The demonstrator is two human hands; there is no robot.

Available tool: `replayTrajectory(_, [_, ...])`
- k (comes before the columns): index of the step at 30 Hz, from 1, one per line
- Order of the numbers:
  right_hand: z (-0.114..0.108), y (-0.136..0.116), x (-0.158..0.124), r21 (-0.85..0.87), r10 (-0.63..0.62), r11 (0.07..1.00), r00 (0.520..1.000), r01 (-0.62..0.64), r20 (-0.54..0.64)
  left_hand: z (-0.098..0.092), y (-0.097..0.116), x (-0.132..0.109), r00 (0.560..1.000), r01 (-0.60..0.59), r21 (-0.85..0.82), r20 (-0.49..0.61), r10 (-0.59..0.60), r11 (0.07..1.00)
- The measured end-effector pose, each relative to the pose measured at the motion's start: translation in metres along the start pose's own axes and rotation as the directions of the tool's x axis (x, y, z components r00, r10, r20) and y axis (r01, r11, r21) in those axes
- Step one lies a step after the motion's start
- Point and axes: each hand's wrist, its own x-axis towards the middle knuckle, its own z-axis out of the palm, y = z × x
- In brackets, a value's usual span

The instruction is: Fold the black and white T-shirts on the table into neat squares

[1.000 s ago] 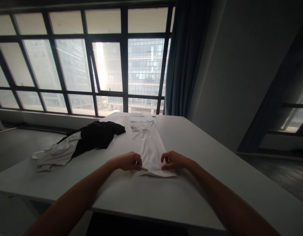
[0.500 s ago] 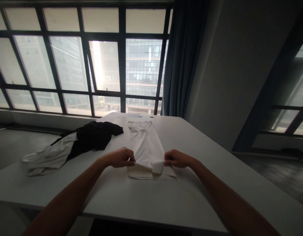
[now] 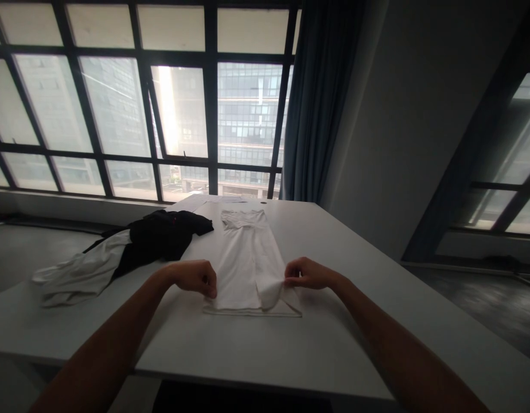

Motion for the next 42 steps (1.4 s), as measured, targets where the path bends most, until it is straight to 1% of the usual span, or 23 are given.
replayTrajectory(1, [0.001,0.001,0.001,-0.022,0.022,1.000,1.000,-0.022,-0.003,0.001,0.004,0.002,1.000,-0.004,0.001,-0.026,0.004,1.000])
replayTrajectory(3, [0.004,0.003,0.003,-0.101,0.104,0.989,0.992,-0.111,-0.069,0.005,0.015,0.008,0.995,0.008,0.046,-0.098,-0.004,0.999])
replayTrajectory(6, [0.014,0.008,0.009,-0.185,0.246,0.942,0.950,-0.282,-0.194,0.013,0.026,0.019,0.975,0.097,0.174,-0.216,-0.058,0.980])
replayTrajectory(8, [0.021,0.010,0.014,-0.189,0.285,0.927,0.936,-0.324,-0.205,0.018,0.023,0.025,0.941,0.203,0.246,-0.316,-0.120,0.948])
replayTrajectory(11, [0.029,0.008,0.019,-0.183,0.245,0.943,0.952,-0.278,-0.181,0.021,0.010,0.031,0.866,0.386,0.237,-0.425,-0.262,0.892])
replayTrajectory(12, [0.030,0.006,0.019,-0.186,0.227,0.948,0.957,-0.260,-0.181,0.022,0.005,0.033,0.848,0.423,0.207,-0.433,-0.305,0.882])
replayTrajectory(14, [0.027,0.002,0.018,-0.212,0.210,0.945,0.960,-0.247,-0.184,0.022,-0.002,0.036,0.839,0.447,0.146,-0.411,-0.357,0.883])
replayTrajectory(18, [0.014,0.000,0.013,-0.307,0.243,0.902,0.944,-0.304,-0.222,0.016,-0.007,0.035,0.866,0.407,0.065,-0.344,-0.362,0.911])
replayTrajectory(20, [0.010,0.003,0.010,-0.332,0.275,0.885,0.942,-0.326,-0.192,0.011,-0.009,0.030,0.875,0.384,-0.019,-0.311,-0.370,0.923])
replayTrajectory(23, [0.006,0.007,0.006,-0.339,0.298,0.887,0.950,-0.313,-0.095,0.005,-0.013,0.020,0.888,0.365,-0.179,-0.229,-0.399,0.914])
replayTrajectory(25, [0.004,0.009,0.003,-0.323,0.285,0.900,0.956,-0.293,-0.073,0.003,-0.015,0.017,0.910,0.334,-0.235,-0.173,-0.377,0.913])
replayTrajectory(26, [0.003,0.009,0.002,-0.309,0.273,0.908,0.959,-0.284,-0.080,0.003,-0.015,0.018,0.918,0.310,-0.225,-0.181,-0.352,0.924])
replayTrajectory(27, [0.002,0.010,0.001,-0.293,0.252,0.917,0.963,-0.270,-0.099,0.004,-0.015,0.020,0.918,0.282,-0.186,-0.231,-0.321,0.941])
replayTrajectory(28, [0.002,0.010,0.001,-0.278,0.217,0.929,0.968,-0.244,-0.122,0.006,-0.015,0.023,0.905,0.255,-0.124,-0.318,-0.281,0.959])
replayTrajectory(30, [0.004,0.011,0.001,-0.261,0.121,0.952,0.980,-0.160,-0.158,0.012,-0.016,0.032,0.837,0.212,0.038,-0.524,-0.161,0.976])
replayTrajectory(31, [0.006,0.012,0.002,-0.258,0.077,0.959,0.986,-0.113,-0.147,0.016,-0.017,0.037,0.807,0.193,0.124,-0.584,-0.086,0.973])
replayTrajectory(32, [0.009,0.014,0.004,-0.254,0.050,0.964,0.993,-0.075,-0.106,0.020,-0.018,0.042,0.808,0.170,0.199,-0.589,-0.021,0.965])
replayTrajectory(33, [0.013,0.015,0.006,-0.246,0.044,0.968,0.998,-0.054,-0.046,0.026,-0.020,0.047,0.839,0.143,0.254,-0.545,0.019,0.956])
replayTrajectory(34, [0.018,0.016,0.008,-0.241,0.060,0.969,0.998,-0.055,0.015,0.031,-0.022,0.051,0.884,0.122,0.287,-0.467,0.028,0.950])
replayTrajectory(36, [0.028,0.017,0.012,-0.254,0.116,0.963,0.990,-0.092,0.078,0.042,-0.025,0.057,0.952,0.117,0.298,-0.305,-0.021,0.948])
replayTrajectory(37, [0.033,0.017,0.013,-0.268,0.134,0.957,0.988,-0.110,0.071,0.046,-0.025,0.058,0.965,0.130,0.289,-0.257,-0.054,0.949])
replayTrajectory(39, [0.038,0.017,0.015,-0.289,0.135,0.949,0.991,-0.124,0.021,0.047,-0.025,0.059,0.970,0.151,0.277,-0.227,-0.088,0.949])
replayTrajectory(42, [0.033,0.020,0.012,-0.259,0.104,0.960,0.994,-0.104,-0.012,0.032,-0.026,0.051,0.981,0.112,0.249,-0.185,-0.067,0.962])
